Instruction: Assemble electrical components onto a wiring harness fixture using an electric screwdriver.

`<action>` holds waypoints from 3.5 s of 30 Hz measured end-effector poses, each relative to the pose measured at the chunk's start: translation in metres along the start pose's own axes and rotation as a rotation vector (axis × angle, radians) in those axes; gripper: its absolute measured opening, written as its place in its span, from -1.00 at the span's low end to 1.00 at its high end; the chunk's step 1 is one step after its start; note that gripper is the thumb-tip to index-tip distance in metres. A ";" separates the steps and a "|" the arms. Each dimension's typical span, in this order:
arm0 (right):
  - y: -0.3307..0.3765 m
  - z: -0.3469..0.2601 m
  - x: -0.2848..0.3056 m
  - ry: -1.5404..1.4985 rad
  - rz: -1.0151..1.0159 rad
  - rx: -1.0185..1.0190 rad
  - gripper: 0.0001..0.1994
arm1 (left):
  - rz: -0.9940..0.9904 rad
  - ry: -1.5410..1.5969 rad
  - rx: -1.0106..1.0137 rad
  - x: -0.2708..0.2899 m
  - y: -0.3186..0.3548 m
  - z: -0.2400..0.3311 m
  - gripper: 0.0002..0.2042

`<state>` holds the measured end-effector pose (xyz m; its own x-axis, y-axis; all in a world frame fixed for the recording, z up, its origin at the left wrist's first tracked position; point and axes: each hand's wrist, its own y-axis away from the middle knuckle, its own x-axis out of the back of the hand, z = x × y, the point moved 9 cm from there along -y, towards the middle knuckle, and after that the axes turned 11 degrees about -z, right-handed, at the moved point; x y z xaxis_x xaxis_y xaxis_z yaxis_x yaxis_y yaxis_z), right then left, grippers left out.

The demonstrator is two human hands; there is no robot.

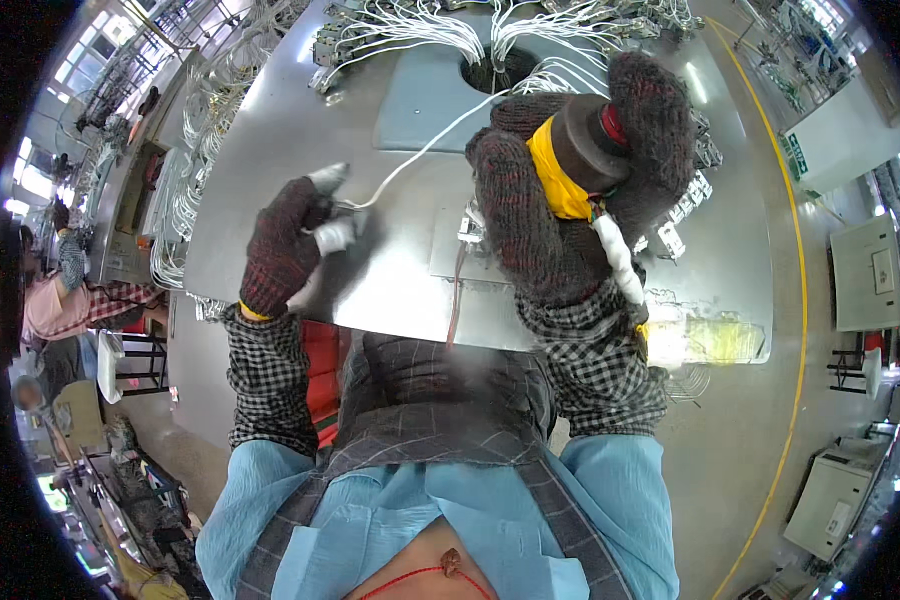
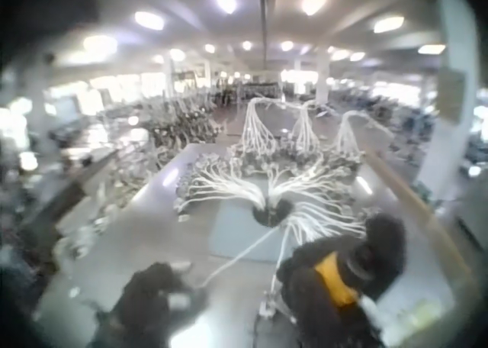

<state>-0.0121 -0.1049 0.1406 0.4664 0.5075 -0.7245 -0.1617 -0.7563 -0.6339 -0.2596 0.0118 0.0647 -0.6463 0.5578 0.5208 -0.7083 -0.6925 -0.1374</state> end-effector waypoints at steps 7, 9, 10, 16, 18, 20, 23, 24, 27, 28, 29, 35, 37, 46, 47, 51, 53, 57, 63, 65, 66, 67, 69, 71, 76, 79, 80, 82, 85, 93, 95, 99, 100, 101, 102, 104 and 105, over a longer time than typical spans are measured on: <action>0.017 -0.026 -0.027 1.265 0.094 0.334 -0.39 | -0.356 -0.075 -0.104 -0.089 0.015 0.019 -0.27; 0.013 -0.023 -0.027 1.260 0.088 0.291 -0.36 | -0.347 0.379 0.082 -0.092 0.014 0.010 -0.26; 0.010 -0.023 -0.026 1.242 0.096 0.279 -0.35 | -0.331 0.624 0.185 -0.094 0.013 0.006 -0.26; 0.010 -0.068 -0.025 0.985 0.239 0.541 -0.26 | -0.142 -0.122 -0.478 -0.106 -0.034 0.096 -0.38; 0.010 -0.068 -0.028 0.988 0.209 0.548 -0.26 | -0.258 -0.153 -0.371 -0.109 -0.040 0.088 -0.39; 0.011 -0.068 -0.029 0.981 0.186 0.579 -0.28 | -0.321 0.131 -0.210 -0.103 -0.047 0.072 -0.39; 0.009 -0.060 -0.029 1.029 0.150 0.510 -0.22 | -0.346 -0.072 -0.258 -0.099 -0.051 0.077 -0.38; 0.008 -0.058 -0.030 1.072 0.146 0.485 -0.21 | -0.344 -0.171 -0.268 -0.100 -0.052 0.080 -0.37; 0.009 -0.054 -0.038 1.269 0.162 0.430 -0.21 | -0.481 -0.360 -0.111 -0.115 -0.055 0.073 -0.41; 0.009 -0.053 -0.038 1.265 0.190 0.385 -0.21 | -0.500 -0.439 -0.134 -0.118 -0.054 0.077 -0.42; 0.009 -0.050 -0.036 1.251 0.217 0.359 -0.21 | -0.485 -0.468 -0.161 -0.116 -0.055 0.082 -0.41; 0.009 -0.037 -0.044 1.263 0.159 0.356 -0.21 | -0.545 -0.356 -0.065 -0.115 -0.054 0.074 -0.38; 0.008 -0.033 -0.048 1.339 0.074 0.358 -0.21 | -0.525 -0.285 -0.074 -0.114 -0.054 0.072 -0.37; 0.008 -0.021 -0.052 1.535 -0.108 0.399 -0.22 | -0.398 0.026 -0.074 -0.110 -0.051 0.057 -0.29; 0.008 -0.021 -0.053 1.525 -0.105 0.402 -0.22 | -0.385 0.036 -0.089 -0.110 -0.052 0.056 -0.29; 0.007 -0.019 -0.053 1.489 -0.085 0.400 -0.25 | -0.403 0.291 -0.080 -0.118 -0.052 0.049 -0.26; 0.005 -0.020 -0.050 1.456 -0.061 0.383 -0.27 | -0.418 0.517 -0.066 -0.121 -0.049 0.047 -0.25; -0.003 -0.048 -0.028 1.252 0.132 0.363 -0.30 | -0.323 -0.150 -0.299 -0.117 -0.043 0.067 -0.38; 0.007 -0.150 0.018 0.679 0.199 0.448 -0.54 | -0.468 0.141 -0.154 -0.125 -0.051 0.058 -0.40; 0.019 -0.180 0.040 0.649 0.262 0.525 -0.55 | -0.473 0.273 -0.159 -0.118 -0.055 0.062 -0.43; 0.021 -0.186 0.049 0.634 0.248 0.505 -0.55 | -0.477 0.280 -0.180 -0.115 -0.059 0.066 -0.46; 0.024 -0.191 0.057 0.613 0.243 0.494 -0.56 | -0.586 0.280 -0.163 -0.118 -0.058 0.067 -0.54; 0.028 -0.198 0.074 0.590 0.290 0.488 -0.60 | -0.623 0.271 -0.323 -0.109 -0.073 0.078 -0.57; 0.027 -0.198 0.081 0.606 0.275 0.448 -0.60 | -0.622 0.507 -0.086 -0.113 -0.111 0.050 -0.36; 0.026 -0.191 0.112 0.487 0.454 0.363 -0.58 | -0.388 1.095 0.272 -0.147 -0.200 -0.019 -0.62; 0.007 -0.172 0.130 0.527 0.496 0.144 -0.45 | -0.311 1.161 0.399 -0.161 -0.214 -0.035 -0.67; 0.001 -0.165 0.144 0.560 0.596 0.032 -0.41 | -0.299 1.142 0.411 -0.162 -0.215 -0.035 -0.66; -0.024 -0.154 0.154 0.861 0.575 -0.119 -0.28 | -0.315 1.133 0.450 -0.167 -0.216 -0.033 -0.62; -0.060 -0.123 0.182 1.115 0.558 -0.401 -0.28 | -0.383 0.943 0.260 -0.180 -0.234 -0.019 -0.59; -0.069 -0.125 0.198 1.277 0.357 -0.858 -0.41 | -0.184 0.073 -0.261 -0.177 -0.245 0.042 -0.45; -0.065 -0.147 0.167 1.427 0.227 -0.868 -0.50 | -0.239 0.145 -0.094 -0.182 -0.236 0.053 -0.40; -0.030 -0.165 0.114 1.316 0.431 -0.798 -0.64 | -0.452 0.760 -0.115 -0.202 -0.219 0.109 -0.31; -0.024 -0.163 0.101 1.296 0.443 -0.765 -0.67 | -0.460 0.732 0.034 -0.211 -0.218 0.108 -0.27; -0.018 -0.163 0.089 1.276 0.454 -0.731 -0.69 | -0.445 0.718 0.044 -0.213 -0.219 0.118 -0.23; -0.010 -0.164 0.082 1.245 0.506 -0.652 -0.19 | -0.395 0.696 0.011 -0.212 -0.218 0.128 -0.23; 0.004 -0.172 0.077 1.280 0.601 -0.638 -0.35 | -0.257 0.659 -0.033 -0.207 -0.211 0.145 -0.24; 0.004 -0.177 0.069 1.332 0.514 -0.591 -0.30 | -0.211 0.676 -0.023 -0.205 -0.206 0.150 -0.24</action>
<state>0.1735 -0.1460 0.1362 0.9337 -0.3305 0.1378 -0.3370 -0.9411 0.0262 0.0610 -0.0287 0.1121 -0.5238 0.8463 -0.0975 -0.8391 -0.5323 -0.1125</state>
